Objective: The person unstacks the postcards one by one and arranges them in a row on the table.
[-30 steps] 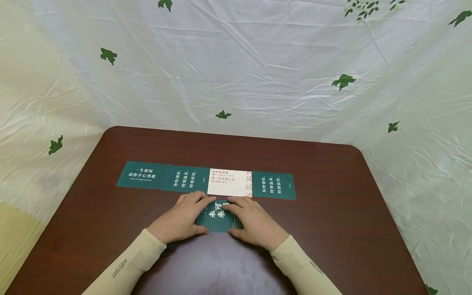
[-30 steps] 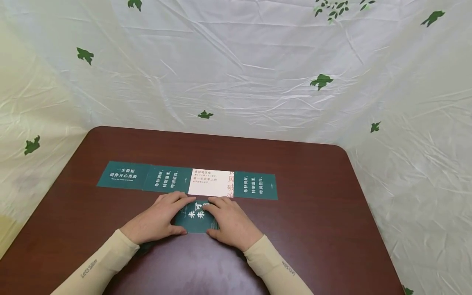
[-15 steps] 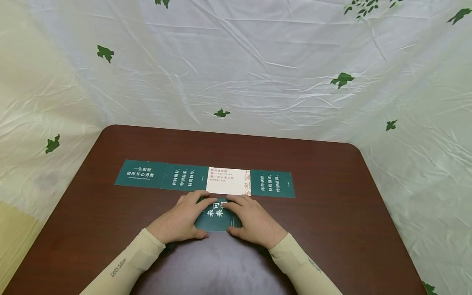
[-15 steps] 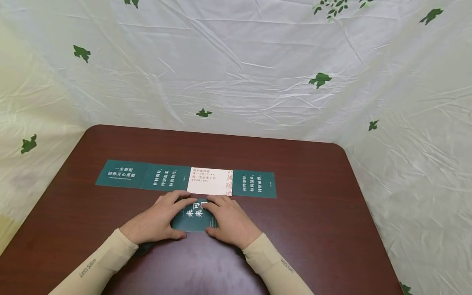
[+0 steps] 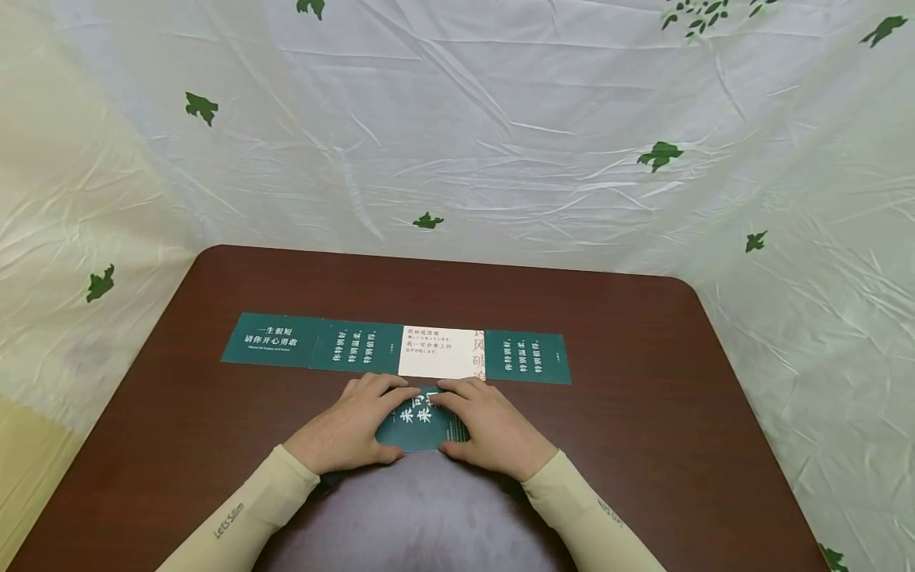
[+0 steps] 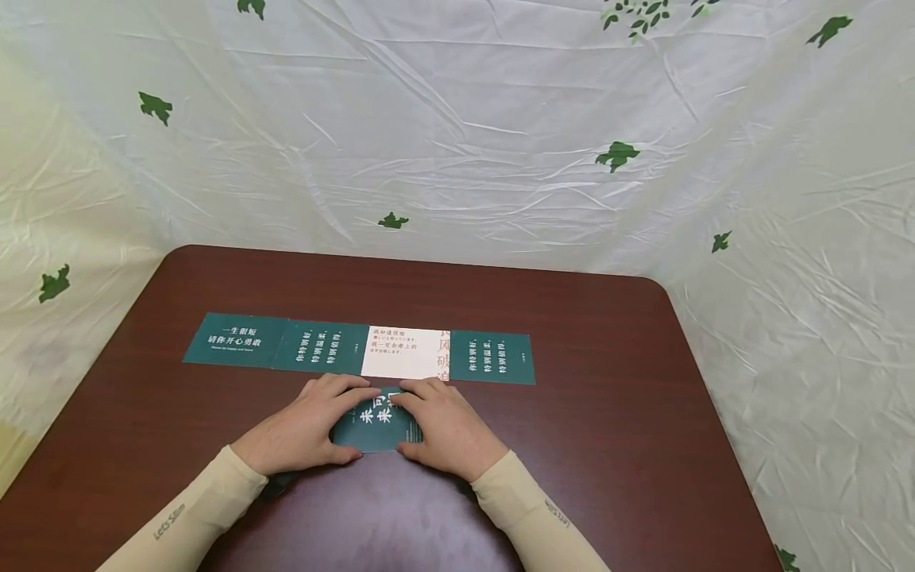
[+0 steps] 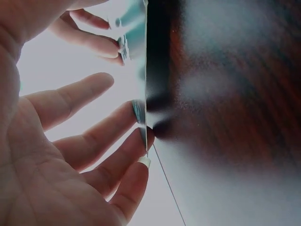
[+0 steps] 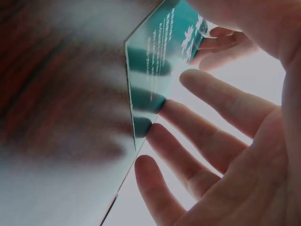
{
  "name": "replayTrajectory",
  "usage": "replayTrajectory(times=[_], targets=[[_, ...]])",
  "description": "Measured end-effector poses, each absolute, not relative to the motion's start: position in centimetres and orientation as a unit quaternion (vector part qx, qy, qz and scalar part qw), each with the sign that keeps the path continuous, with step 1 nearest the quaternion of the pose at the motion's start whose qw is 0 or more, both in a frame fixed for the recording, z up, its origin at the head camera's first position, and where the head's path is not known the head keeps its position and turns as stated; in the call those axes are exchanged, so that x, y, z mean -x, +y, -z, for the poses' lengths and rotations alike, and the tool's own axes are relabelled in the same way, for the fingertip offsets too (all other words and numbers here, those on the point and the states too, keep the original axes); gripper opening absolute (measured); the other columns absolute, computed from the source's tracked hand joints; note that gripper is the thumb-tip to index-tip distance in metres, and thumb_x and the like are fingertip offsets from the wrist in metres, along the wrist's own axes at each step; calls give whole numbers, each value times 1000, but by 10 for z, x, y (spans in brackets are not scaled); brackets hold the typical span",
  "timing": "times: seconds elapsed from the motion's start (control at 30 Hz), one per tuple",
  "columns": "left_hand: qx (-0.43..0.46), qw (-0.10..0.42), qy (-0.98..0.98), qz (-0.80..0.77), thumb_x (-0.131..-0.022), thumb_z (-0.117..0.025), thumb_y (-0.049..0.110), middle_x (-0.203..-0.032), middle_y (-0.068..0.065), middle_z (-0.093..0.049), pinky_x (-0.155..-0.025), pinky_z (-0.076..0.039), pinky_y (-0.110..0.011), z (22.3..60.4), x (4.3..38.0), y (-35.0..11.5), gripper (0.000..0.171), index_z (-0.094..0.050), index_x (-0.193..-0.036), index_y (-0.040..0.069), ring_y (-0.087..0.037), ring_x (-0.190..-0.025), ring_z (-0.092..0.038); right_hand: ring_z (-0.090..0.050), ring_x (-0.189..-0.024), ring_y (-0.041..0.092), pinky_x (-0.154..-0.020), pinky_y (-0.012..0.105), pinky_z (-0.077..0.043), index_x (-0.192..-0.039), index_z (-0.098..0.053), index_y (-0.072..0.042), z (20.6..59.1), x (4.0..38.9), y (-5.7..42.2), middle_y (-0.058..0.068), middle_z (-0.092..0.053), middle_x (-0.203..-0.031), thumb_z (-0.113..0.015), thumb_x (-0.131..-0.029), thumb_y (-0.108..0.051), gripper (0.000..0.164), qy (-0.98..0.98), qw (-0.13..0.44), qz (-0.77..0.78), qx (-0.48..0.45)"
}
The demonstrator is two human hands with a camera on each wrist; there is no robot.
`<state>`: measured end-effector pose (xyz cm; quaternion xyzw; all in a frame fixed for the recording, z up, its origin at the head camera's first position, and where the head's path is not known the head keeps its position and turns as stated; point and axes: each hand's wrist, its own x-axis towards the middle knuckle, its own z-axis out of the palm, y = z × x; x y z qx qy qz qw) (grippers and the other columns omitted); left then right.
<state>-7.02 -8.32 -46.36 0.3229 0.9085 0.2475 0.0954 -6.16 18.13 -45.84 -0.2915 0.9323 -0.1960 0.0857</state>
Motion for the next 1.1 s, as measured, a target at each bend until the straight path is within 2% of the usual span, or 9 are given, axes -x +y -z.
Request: replayTrajectory(times=[0.33, 0.57, 0.9, 1.1], targets=[[-320, 86, 908, -256, -81, -94, 35, -153, -4, -57, -114, -42, -52, 463, 69, -82, 83, -60, -154, 15, -25, -141, -52, -57, -140, 26, -119, 52, -48, -147, -67, -18, 457, 65, 183, 4, -62, -152, -92, -84, -43, 72, 931, 78, 192, 301], [-323, 80, 905, -265, -81, -94, 35, -152, -3, -57, -114, -40, -52, 460, 66, -78, 82, -60, -153, 15, -24, -140, -52, -57, -140, 24, -119, 51, -47, -148, -66, -20, 455, 65, 188, 1, -63, -150, -92, -83, -47, 75, 935, 78, 184, 293], [-361, 59, 897, -249, -83, -92, 39, -148, -3, -59, -115, -37, -51, 456, 72, -46, 82, -59, -154, 14, -25, -138, -53, -58, -141, 25, -119, 53, -47, -147, -66, -18, 449, 59, 223, 1, -64, -148, -94, -82, -39, 73, 935, 47, 201, 288], [-377, 58, 894, -234, -85, -90, 41, -148, -4, -60, -116, -37, -53, 451, 89, -13, 81, -58, -155, 14, -26, -140, -54, -56, -144, 28, -119, 56, -47, -149, -64, -16, 443, 66, 254, 3, -62, -151, -94, -81, -33, 76, 940, 45, 207, 268]])
